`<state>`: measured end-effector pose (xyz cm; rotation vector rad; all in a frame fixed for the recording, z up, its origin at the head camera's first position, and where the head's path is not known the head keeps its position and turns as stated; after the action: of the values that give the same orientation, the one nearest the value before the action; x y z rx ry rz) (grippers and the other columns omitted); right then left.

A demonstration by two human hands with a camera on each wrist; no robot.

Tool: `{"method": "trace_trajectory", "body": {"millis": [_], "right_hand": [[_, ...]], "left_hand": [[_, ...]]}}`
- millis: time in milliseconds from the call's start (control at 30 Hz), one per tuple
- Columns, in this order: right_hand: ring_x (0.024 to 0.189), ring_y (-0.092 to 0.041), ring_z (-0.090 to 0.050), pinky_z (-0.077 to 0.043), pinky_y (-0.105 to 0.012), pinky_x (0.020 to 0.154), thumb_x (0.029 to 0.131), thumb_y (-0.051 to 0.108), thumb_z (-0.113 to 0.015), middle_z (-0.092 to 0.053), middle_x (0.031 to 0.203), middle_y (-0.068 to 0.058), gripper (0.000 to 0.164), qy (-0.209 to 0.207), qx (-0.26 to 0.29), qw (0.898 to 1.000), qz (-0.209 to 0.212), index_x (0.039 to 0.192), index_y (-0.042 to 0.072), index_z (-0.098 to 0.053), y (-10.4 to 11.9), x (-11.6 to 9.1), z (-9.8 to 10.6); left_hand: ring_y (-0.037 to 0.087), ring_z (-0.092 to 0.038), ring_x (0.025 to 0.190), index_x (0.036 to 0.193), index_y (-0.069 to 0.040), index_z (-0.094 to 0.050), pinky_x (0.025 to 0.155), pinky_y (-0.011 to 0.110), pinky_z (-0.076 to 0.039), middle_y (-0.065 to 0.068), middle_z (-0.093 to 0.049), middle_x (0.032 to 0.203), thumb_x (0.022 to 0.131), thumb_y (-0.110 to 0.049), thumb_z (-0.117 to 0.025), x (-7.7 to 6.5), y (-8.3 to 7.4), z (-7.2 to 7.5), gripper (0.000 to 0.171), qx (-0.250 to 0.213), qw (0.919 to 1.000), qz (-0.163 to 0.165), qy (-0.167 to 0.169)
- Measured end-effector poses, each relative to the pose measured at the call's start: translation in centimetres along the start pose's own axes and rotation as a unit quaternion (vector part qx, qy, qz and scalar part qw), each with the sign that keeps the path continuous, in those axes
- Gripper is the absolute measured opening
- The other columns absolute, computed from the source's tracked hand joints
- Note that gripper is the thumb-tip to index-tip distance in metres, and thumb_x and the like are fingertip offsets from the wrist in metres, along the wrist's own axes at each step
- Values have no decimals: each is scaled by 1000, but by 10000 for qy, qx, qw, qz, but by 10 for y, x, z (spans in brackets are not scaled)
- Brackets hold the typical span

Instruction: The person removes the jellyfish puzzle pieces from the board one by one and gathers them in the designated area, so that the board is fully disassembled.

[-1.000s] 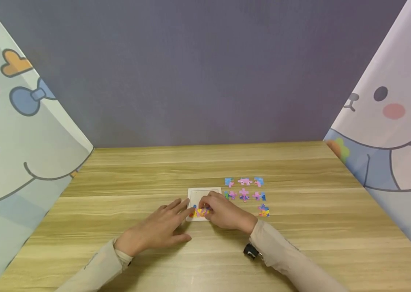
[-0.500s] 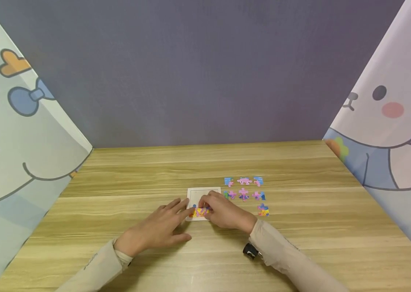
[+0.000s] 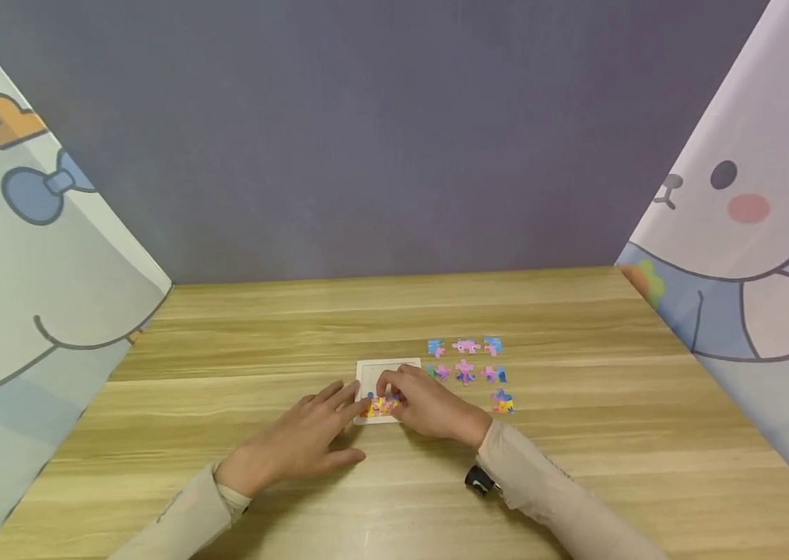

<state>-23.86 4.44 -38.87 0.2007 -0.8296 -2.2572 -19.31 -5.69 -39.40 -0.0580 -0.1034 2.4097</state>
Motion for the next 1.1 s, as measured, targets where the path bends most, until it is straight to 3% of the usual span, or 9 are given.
{"method": "trace_trajectory", "body": {"millis": [233,500,800,1000,1100], "right_hand": [[75,-10,-58,-50,-27,68,93,-2,-64,-65,85,0,20,143,369,9992,19,104,15,-61,-2,-1,4],[71,-9,-56,-50,-26,63,93,-2,-65,-65,81,-2,18,-290,313,9991,83,102,14,-62,0,-6,30],[72,-9,-55,-50,-25,64,91,-1,-68,-61,81,2,18,-736,-17,9970,248,102,14,-64,0,-29,52],[71,-8,-54,-49,-24,63,84,-9,-70,-61,77,4,23,-1153,-288,9922,363,95,11,-67,-8,-41,71],[69,-6,-55,-49,-23,61,82,-12,-69,-62,76,4,24,-1173,-304,9918,398,92,9,-67,-11,-45,77]], "left_hand": [[44,-42,136,148,-10,-48,94,57,-50,21,-39,153,94,-55,-60,1,-1,-1,71,26,10000,-17,75],[43,-43,135,147,-11,-49,92,56,-52,20,-41,152,94,-56,-60,6,-4,0,71,166,9998,-80,34],[44,-41,137,149,-13,-46,95,57,-50,20,-39,154,95,-56,-58,3,-2,-4,70,114,9998,48,155],[45,-40,137,149,-13,-46,96,60,-49,21,-38,154,95,-55,-59,0,-1,-4,70,2,9999,63,83],[46,-41,136,148,-12,-47,94,60,-50,22,-39,153,94,-55,-60,0,-2,-3,70,44,10000,17,-5]]}}
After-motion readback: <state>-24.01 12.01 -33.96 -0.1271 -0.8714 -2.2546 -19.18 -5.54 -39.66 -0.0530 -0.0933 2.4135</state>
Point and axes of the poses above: each hand's wrist, its own x-axis towards the middle knuckle, its own z-axis out of the back of the hand, y = z × x, the point moved 10 cm from there along x, towards the middle knuckle
